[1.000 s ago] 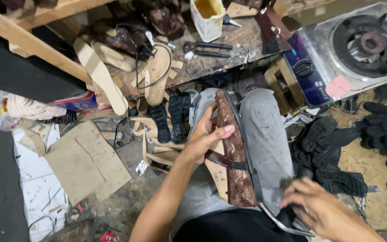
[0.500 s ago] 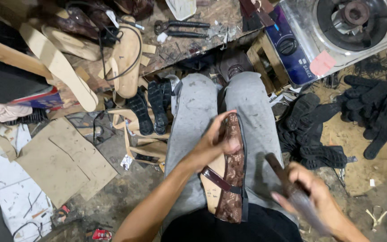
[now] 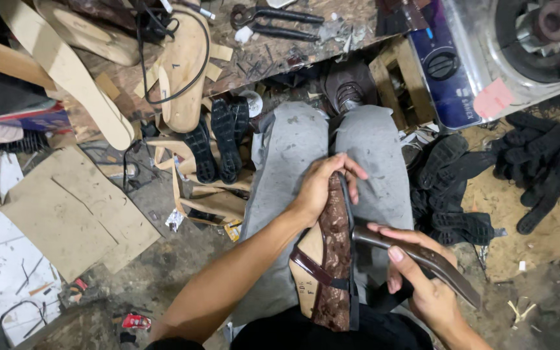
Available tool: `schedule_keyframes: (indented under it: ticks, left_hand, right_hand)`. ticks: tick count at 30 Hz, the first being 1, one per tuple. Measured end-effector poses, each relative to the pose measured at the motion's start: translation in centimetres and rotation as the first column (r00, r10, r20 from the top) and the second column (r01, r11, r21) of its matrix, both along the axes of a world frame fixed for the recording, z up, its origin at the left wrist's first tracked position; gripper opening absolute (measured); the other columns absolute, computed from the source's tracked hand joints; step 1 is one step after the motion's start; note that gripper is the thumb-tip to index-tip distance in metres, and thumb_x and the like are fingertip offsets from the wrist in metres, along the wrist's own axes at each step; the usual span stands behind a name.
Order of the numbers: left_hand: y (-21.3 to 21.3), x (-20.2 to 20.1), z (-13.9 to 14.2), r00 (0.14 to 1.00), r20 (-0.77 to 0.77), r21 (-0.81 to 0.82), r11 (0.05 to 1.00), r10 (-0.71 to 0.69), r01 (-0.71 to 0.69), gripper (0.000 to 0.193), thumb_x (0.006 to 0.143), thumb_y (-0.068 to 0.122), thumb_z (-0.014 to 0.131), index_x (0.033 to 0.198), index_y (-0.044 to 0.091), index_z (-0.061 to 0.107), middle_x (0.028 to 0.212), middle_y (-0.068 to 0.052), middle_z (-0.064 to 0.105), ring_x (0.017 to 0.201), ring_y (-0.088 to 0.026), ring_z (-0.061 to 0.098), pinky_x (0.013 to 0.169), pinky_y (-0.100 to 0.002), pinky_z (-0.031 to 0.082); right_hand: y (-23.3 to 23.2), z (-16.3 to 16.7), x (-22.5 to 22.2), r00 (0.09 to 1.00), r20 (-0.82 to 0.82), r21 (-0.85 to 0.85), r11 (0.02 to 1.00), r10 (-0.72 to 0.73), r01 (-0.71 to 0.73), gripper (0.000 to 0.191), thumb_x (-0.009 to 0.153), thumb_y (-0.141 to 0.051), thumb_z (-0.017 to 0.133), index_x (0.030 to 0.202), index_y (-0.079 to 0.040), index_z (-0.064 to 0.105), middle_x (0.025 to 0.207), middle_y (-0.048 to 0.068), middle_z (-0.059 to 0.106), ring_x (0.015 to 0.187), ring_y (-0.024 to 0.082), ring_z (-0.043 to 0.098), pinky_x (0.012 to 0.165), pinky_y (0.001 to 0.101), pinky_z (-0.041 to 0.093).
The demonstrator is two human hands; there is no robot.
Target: The person sits on the floor and presses the edge of a shoe upper against its sole using a curved plastic pressing tool, working around the shoe. They then spread glue on the sole of the shoe and press a rubber outsole onto it, aligning the two by hand.
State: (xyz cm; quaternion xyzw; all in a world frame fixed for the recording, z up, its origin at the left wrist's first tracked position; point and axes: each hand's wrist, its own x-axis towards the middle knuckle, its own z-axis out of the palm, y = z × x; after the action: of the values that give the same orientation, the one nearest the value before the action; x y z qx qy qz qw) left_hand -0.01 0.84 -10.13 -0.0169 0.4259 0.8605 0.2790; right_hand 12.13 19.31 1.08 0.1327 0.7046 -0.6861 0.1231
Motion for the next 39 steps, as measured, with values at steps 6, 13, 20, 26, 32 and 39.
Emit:
schedule_keyframes:
  ticks: [6,13,20,26,32,39]
  left_hand:
    - [1.2,-0.8,-0.8,0.992,0.106,-0.075,0.995,0.071,-0.063,0.069,0.108,0.052,0.029,0.088,-0.002,0.067,0.062,-0.010,0.061,0.052,-0.020,0.060,0.057,-0.033,0.052]
    - [1.5,-1.5,-1.6,0.982,0.157,-0.072,0.993,0.104,-0.093,0.074,0.109,0.057,0.025,0.084,-0.001,0.065,0.062,-0.010,0.059,0.051,-0.019,0.058,0.055,-0.032,0.050]
    - [0.7,-1.8,-0.3,0.980,0.162,-0.084,0.992,0.111,-0.099,0.074,0.108,0.058,0.022,0.084,0.001,0.064,0.065,-0.008,0.059,0.054,-0.017,0.059,0.054,-0.032,0.051]
    - [0.7,-1.9,0.1,0.979,0.151,-0.075,0.989,0.134,-0.124,0.074,0.109,0.056,0.023,0.084,0.000,0.063,0.065,-0.008,0.060,0.052,-0.018,0.058,0.053,-0.032,0.049]
    - [0.8,-2.0,0.5,0.977,0.168,-0.077,0.989,0.134,-0.122,0.070,0.108,0.055,0.023,0.086,0.002,0.063,0.071,-0.007,0.062,0.054,-0.017,0.058,0.054,-0.032,0.049]
    - [0.7,-1.8,0.7,0.972,0.202,-0.142,0.986,0.116,-0.089,0.071,0.109,0.055,0.023,0.084,0.003,0.065,0.062,-0.007,0.058,0.052,-0.015,0.056,0.053,-0.029,0.045]
  right_hand:
    - [0.1,0.9,-2.3,0.985,0.167,0.210,0.975,0.037,-0.073,0.026,0.088,-0.005,0.066,0.112,0.004,0.071,0.116,0.017,0.081,0.045,0.014,0.060,0.043,0.0289,0.050]
    - [0.3,1.4,-5.6,0.972,0.165,0.205,0.958,0.167,-0.199,0.027,0.090,-0.008,0.073,0.116,0.000,0.076,0.096,0.011,0.077,0.057,0.011,0.065,0.053,0.0264,0.053]
    - [-0.1,1.4,-5.8,0.942,0.335,0.374,0.914,0.024,-0.156,0.029,0.080,-0.011,0.072,0.103,0.004,0.077,0.098,0.014,0.081,0.042,0.014,0.060,0.041,0.0276,0.049]
    - [-0.6,2.2,-7.5,0.962,0.272,0.428,0.891,0.034,-0.152,0.023,0.079,-0.006,0.073,0.101,0.003,0.078,0.099,0.015,0.079,0.044,0.014,0.062,0.041,0.0279,0.049]
    - [-0.4,1.8,-7.6,0.935,0.350,0.293,0.955,-0.061,-0.047,0.024,0.083,-0.007,0.074,0.105,0.005,0.077,0.096,0.019,0.079,0.044,0.017,0.061,0.040,0.0296,0.048]
    - [0.8,1.4,-8.5,0.947,0.320,0.296,0.947,0.028,-0.128,0.029,0.090,-0.010,0.074,0.112,0.008,0.077,0.092,0.024,0.077,0.044,0.018,0.059,0.041,0.0305,0.046]
